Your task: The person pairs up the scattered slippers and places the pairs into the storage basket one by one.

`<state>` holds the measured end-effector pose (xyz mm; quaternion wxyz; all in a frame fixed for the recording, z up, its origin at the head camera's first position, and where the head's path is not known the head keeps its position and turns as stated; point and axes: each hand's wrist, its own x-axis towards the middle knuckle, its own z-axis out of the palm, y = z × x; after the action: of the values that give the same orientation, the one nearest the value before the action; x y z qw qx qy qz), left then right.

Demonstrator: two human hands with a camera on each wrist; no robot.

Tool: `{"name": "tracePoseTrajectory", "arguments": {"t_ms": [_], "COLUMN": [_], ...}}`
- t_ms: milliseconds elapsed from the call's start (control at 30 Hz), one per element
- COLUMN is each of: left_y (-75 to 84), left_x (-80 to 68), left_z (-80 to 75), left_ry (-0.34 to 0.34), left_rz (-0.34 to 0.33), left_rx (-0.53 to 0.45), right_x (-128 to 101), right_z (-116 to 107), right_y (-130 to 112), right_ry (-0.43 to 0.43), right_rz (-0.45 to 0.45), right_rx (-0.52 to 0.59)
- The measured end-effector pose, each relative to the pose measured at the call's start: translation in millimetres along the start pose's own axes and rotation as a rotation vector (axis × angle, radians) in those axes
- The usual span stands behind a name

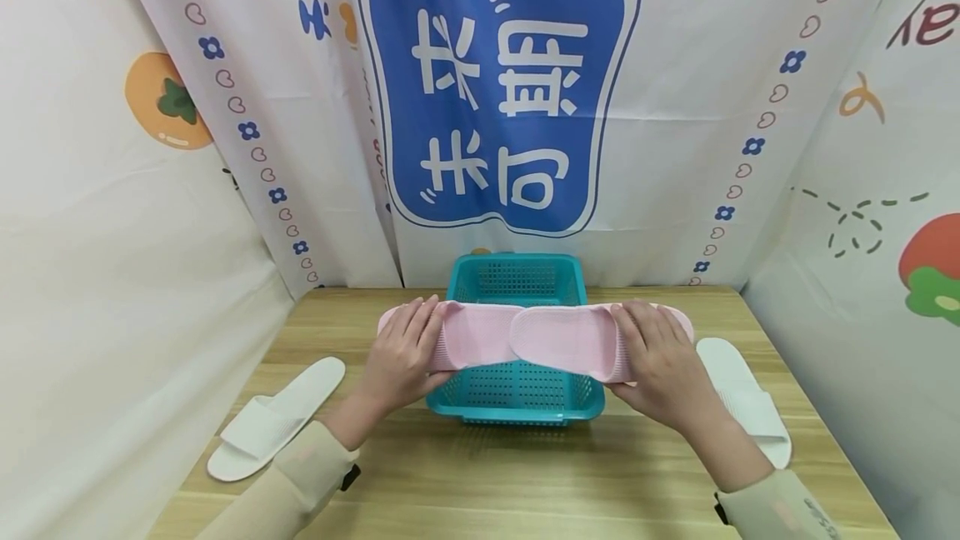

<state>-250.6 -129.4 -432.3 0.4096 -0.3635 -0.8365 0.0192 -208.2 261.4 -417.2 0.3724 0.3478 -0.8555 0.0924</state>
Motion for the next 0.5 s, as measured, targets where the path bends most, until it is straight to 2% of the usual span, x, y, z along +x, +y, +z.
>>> {"name": "tracePoseTrajectory", "arguments": {"t_ms": [267, 500], "left_y": [4.1, 7.9], "left_x": [1.7, 5.4], "left_z": [2.3, 2.8], "left_ry": [-0.005, 0.022], "left_rz": [0.008, 0.021], "left_rx": [0.001, 0.001], "right_x": [3.7, 6.3], "right_z": [2.1, 4.2], "right_y": [-5.4, -9.4], "right_ry": [-0.062, -0.083], "right_rz": [0.03, 0.046], "right_rx": [-0.029, -0.03]}}
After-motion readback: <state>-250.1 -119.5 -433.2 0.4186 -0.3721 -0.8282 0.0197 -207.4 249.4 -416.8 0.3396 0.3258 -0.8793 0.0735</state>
